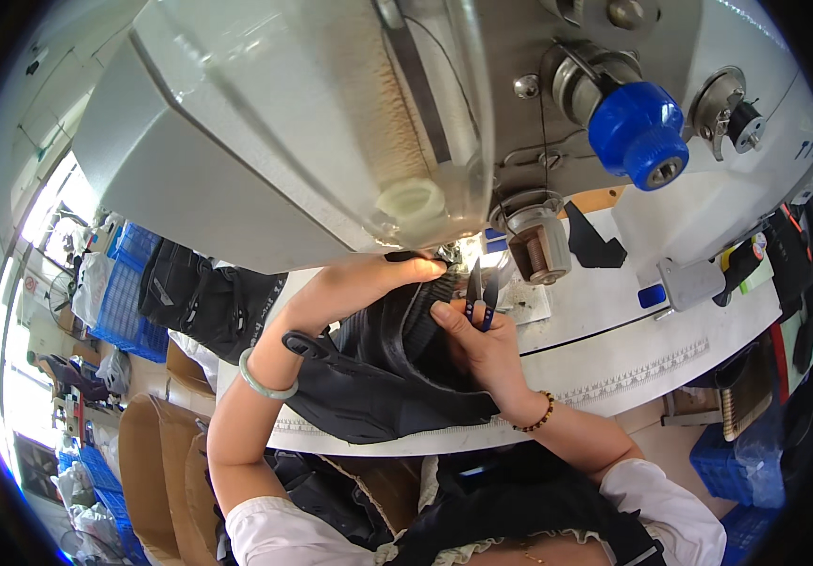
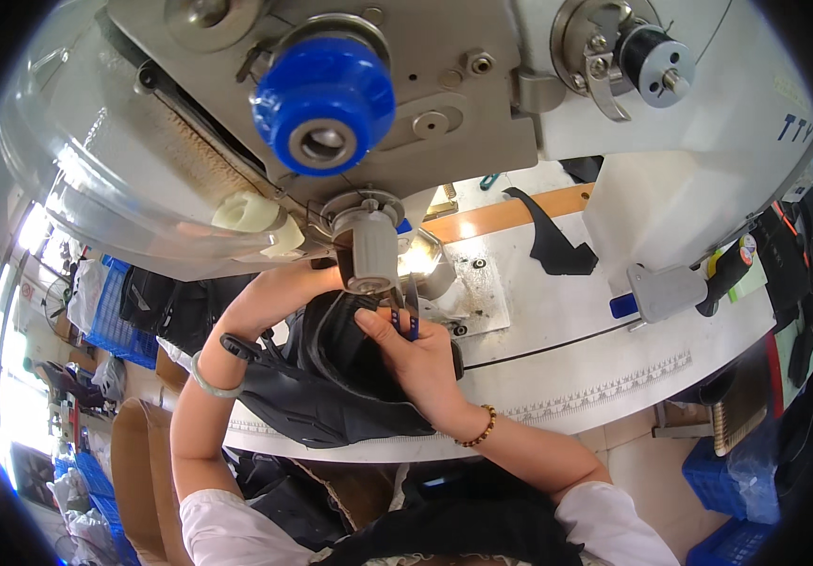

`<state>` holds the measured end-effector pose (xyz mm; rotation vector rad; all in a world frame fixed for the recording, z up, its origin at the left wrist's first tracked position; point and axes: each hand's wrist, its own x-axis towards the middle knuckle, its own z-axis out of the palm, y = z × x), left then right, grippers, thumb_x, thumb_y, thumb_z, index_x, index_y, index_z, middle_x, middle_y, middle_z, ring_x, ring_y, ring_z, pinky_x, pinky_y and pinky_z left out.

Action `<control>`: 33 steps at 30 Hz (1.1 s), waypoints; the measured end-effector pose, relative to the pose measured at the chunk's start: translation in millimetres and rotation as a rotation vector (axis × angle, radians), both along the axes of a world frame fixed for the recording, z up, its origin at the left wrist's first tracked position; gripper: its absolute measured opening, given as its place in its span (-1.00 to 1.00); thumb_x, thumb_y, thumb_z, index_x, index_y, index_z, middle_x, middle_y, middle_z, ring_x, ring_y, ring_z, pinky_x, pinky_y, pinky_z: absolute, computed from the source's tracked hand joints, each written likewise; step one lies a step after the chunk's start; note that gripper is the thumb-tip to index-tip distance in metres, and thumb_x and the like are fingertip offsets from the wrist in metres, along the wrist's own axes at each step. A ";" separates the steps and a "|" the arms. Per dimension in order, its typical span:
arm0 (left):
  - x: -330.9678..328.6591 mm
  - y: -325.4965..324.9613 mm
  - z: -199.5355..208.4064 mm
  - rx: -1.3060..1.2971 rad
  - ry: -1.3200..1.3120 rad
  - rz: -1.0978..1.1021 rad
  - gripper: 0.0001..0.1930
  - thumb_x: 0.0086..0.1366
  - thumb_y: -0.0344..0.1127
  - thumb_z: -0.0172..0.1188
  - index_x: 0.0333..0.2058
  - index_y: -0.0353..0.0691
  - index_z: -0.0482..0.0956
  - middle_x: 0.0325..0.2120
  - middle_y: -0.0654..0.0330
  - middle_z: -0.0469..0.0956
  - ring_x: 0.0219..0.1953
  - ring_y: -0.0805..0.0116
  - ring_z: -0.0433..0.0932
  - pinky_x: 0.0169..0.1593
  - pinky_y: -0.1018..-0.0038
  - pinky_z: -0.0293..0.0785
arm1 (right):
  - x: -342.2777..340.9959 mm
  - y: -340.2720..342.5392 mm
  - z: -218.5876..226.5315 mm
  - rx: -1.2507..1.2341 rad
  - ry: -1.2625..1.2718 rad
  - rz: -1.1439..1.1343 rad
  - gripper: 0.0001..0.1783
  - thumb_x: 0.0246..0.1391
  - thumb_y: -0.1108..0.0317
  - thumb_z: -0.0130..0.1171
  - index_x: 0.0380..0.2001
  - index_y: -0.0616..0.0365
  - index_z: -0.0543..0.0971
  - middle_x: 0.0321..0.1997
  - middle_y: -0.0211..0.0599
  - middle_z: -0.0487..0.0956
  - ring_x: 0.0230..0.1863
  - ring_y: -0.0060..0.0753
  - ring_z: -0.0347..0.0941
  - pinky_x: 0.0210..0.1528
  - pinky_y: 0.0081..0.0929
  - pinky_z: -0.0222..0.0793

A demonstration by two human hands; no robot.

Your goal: The person sews boot components together using a sewing machine, trims thread using thread snips, and stitches along the boot upper while guiding the material by hand.

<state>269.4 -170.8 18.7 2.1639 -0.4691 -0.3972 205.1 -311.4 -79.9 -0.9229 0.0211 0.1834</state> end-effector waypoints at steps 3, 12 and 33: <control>-2.3 -0.6 2.8 0.042 0.041 0.032 -0.60 0.17 -0.17 0.14 -0.11 -0.34 0.48 -0.20 0.22 0.51 -0.17 0.48 0.38 -0.03 0.53 0.29 | 0.3 -0.6 1.1 -0.012 0.007 0.004 -0.80 0.05 0.24 0.24 -0.57 0.04 0.53 -0.72 -0.77 0.26 -0.71 -0.89 0.03 -0.67 -0.78 -0.14; -4.4 -2.5 5.7 0.063 0.069 0.045 -0.63 0.17 -0.16 0.13 -0.15 -0.33 0.51 -0.22 0.24 0.52 -0.20 0.50 0.38 -0.04 0.53 0.29 | 1.4 -0.2 4.2 -0.027 0.038 -0.006 -0.80 0.04 0.23 0.24 -0.57 0.05 0.53 -0.73 -0.77 0.25 -0.73 -0.89 0.03 -0.69 -0.78 -0.16; 0.9 7.6 7.0 0.025 0.086 -0.032 -0.66 0.27 -0.22 0.03 -0.10 -0.34 0.51 -0.12 0.20 0.51 -0.07 0.48 0.40 0.05 0.56 0.26 | 5.3 1.4 3.4 -0.040 0.052 -0.021 -0.79 0.05 0.21 0.22 -0.54 0.09 0.57 -0.77 -0.74 0.27 -0.79 -0.88 0.04 -0.75 -0.77 -0.17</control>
